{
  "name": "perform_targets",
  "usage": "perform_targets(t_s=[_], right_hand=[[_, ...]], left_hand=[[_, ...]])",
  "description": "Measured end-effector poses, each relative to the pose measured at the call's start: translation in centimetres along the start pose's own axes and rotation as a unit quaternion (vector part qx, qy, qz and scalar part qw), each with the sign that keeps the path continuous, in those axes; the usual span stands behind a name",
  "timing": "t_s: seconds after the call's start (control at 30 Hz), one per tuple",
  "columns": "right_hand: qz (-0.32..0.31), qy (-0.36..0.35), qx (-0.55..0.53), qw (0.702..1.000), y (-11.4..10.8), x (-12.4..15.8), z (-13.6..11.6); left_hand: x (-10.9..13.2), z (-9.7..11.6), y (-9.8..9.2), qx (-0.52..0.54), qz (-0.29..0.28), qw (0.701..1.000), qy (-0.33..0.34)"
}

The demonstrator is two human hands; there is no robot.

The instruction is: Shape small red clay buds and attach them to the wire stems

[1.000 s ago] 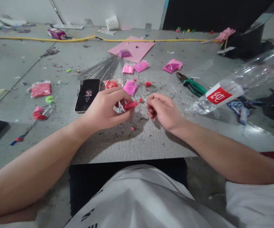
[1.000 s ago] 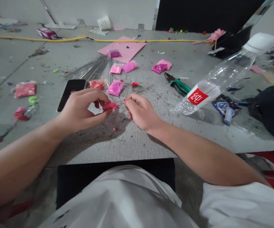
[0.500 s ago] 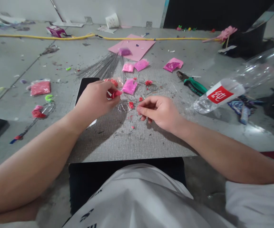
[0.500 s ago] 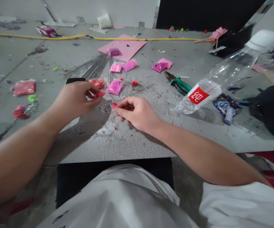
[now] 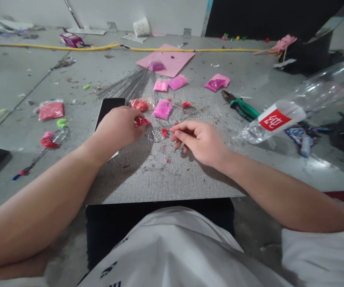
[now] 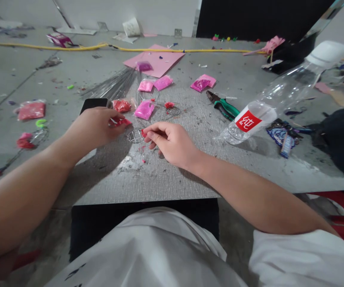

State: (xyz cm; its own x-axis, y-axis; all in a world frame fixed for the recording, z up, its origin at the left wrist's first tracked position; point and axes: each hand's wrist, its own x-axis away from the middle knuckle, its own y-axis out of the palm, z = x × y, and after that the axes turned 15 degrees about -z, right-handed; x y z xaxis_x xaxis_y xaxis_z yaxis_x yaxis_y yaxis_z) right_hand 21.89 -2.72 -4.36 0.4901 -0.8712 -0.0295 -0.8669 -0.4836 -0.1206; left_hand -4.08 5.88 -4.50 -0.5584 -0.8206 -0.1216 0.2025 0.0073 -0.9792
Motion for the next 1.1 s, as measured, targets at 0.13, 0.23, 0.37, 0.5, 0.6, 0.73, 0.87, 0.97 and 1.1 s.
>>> perform_targets(t_s=[0.13, 0.23, 0.37, 0.5, 0.6, 0.73, 0.87, 0.97, 1.1], right_hand=[[0.006, -0.007, 0.009, 1.0, -0.1, 0.1, -0.2], [0.008, -0.018, 0.019, 1.0, -0.1, 0.2, -0.4], [0.024, -0.039, 0.033, 0.998, -0.2, 0.3, -0.5], [0.049, -0.066, 0.08, 0.993, -0.2, 0.3, -0.6], [0.052, -0.102, 0.112, 0.987, 0.0, 0.4, -0.7], [0.052, -0.096, 0.103, 0.989, 0.3, 0.7, -0.7], [0.043, -0.12, 0.133, 0.983, 0.4, 1.0, -1.1], [0.033, -0.169, 0.219, 0.96, 0.3, 1.1, -1.4], [0.018, -0.23, 0.286, 0.93, 0.3, 1.2, -1.6]], left_hand=[[-0.1, -0.1, 0.0, 0.009, 0.003, 1.0, 0.001], [-0.2, 0.6, -0.5, 0.023, 0.017, 1.0, -0.002], [0.0, 2.8, -1.8, 0.064, 0.041, 0.997, 0.003], [0.7, 5.5, -2.5, 0.188, 0.02, 0.98, 0.067], [1.2, 6.8, -2.4, 0.273, -0.024, 0.958, 0.084], [1.4, 7.4, -2.1, 0.331, -0.065, 0.936, 0.1], [1.4, 7.4, -2.2, 0.384, -0.104, 0.913, 0.093], [1.5, 7.6, -2.5, 0.438, -0.139, 0.883, 0.093], [1.7, 7.9, -3.0, 0.47, -0.156, 0.863, 0.097]])
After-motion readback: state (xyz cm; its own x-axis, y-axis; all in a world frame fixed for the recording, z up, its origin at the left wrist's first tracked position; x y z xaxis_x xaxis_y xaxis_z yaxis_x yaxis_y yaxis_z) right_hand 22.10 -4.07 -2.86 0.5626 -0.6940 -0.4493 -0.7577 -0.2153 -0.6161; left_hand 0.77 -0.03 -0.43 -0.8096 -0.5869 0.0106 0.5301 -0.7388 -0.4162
